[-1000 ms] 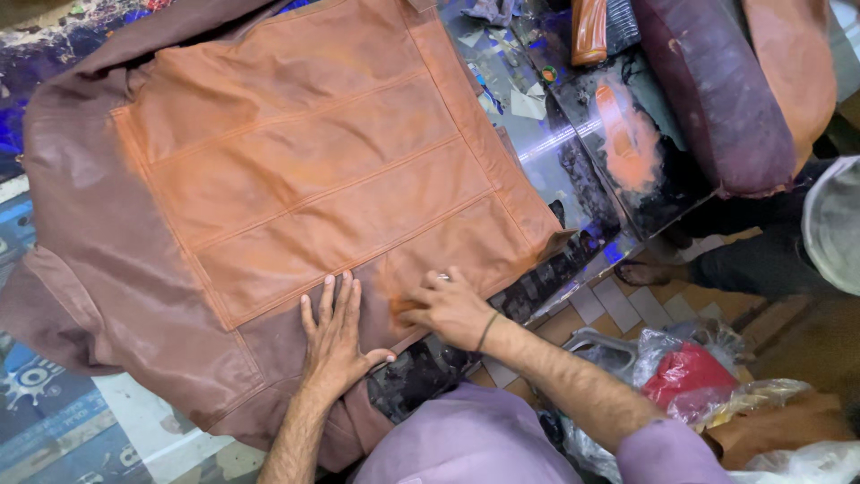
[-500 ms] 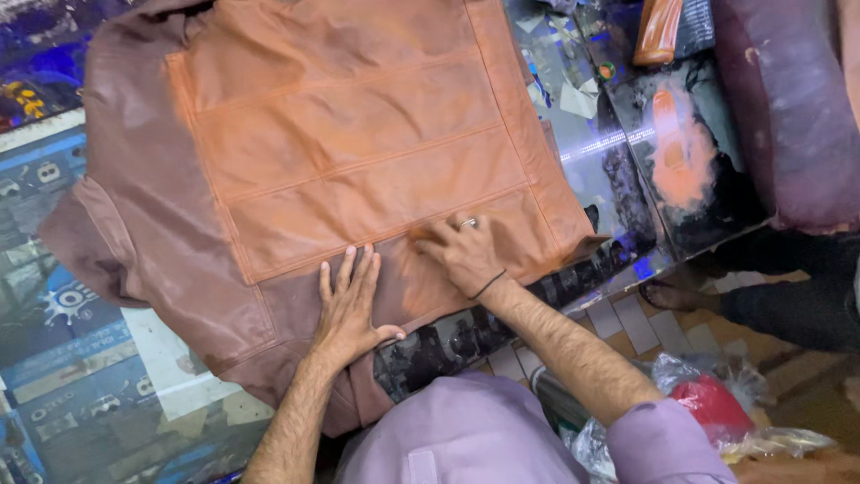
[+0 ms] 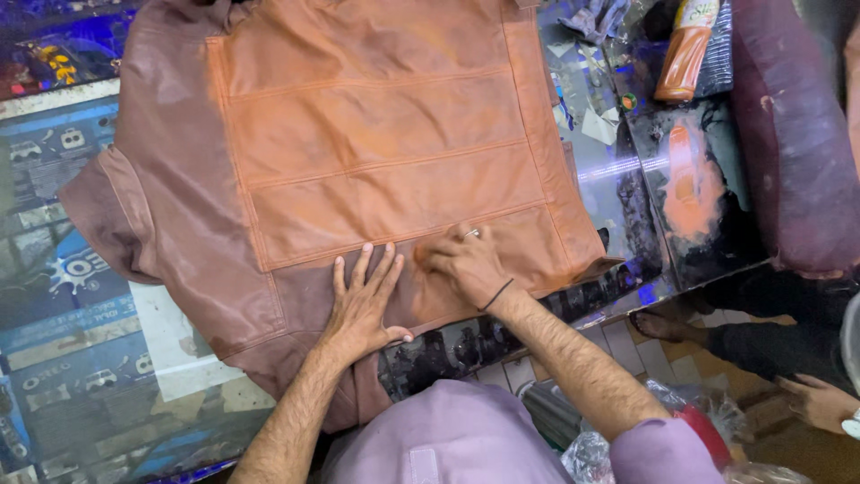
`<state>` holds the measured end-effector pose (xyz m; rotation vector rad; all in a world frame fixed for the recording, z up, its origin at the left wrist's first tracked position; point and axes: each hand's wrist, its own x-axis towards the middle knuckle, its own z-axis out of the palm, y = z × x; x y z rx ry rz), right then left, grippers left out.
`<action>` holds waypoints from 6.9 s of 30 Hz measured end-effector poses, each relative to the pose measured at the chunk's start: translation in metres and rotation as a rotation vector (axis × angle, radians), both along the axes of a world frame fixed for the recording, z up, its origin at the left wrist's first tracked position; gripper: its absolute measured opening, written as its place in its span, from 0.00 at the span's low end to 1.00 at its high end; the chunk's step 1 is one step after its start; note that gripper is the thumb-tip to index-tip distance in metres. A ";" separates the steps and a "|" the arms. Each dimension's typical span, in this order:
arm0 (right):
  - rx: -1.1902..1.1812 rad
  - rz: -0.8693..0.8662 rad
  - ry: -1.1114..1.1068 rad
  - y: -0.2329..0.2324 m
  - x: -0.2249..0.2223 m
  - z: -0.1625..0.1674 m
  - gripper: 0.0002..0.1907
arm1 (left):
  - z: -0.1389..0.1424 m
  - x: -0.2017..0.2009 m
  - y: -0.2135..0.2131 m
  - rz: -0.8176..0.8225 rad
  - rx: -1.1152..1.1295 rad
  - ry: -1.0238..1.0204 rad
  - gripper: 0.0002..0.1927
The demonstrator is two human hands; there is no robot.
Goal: The person rubs orange dye into the front panel of a leather vest-like garment using a small sponge, working the color across the surface by hand. They periodically dip the sponge into a bottle of orange dye on the work table and continue spreading the color over untreated areas of the leather.
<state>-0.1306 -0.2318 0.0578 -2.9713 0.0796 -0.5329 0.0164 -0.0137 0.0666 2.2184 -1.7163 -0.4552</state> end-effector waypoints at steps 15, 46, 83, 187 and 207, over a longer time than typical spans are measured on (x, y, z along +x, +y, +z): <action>0.210 0.169 0.379 -0.032 -0.024 0.036 0.11 | 0.003 -0.004 -0.005 -0.006 0.062 0.009 0.73; 0.102 -0.373 0.066 0.024 -0.063 0.016 0.14 | 0.004 -0.007 -0.005 0.009 0.032 0.033 0.73; -0.091 -0.678 0.185 -0.082 -0.063 0.027 0.09 | 0.009 0.002 -0.008 0.062 0.173 0.009 0.75; 1.640 -0.581 -0.709 0.112 -0.092 -0.005 0.19 | -0.003 0.105 0.080 0.226 -0.422 -0.099 0.30; 0.045 -0.990 -0.095 0.100 0.011 0.009 0.09 | -0.001 0.101 0.077 0.070 -0.405 0.049 0.44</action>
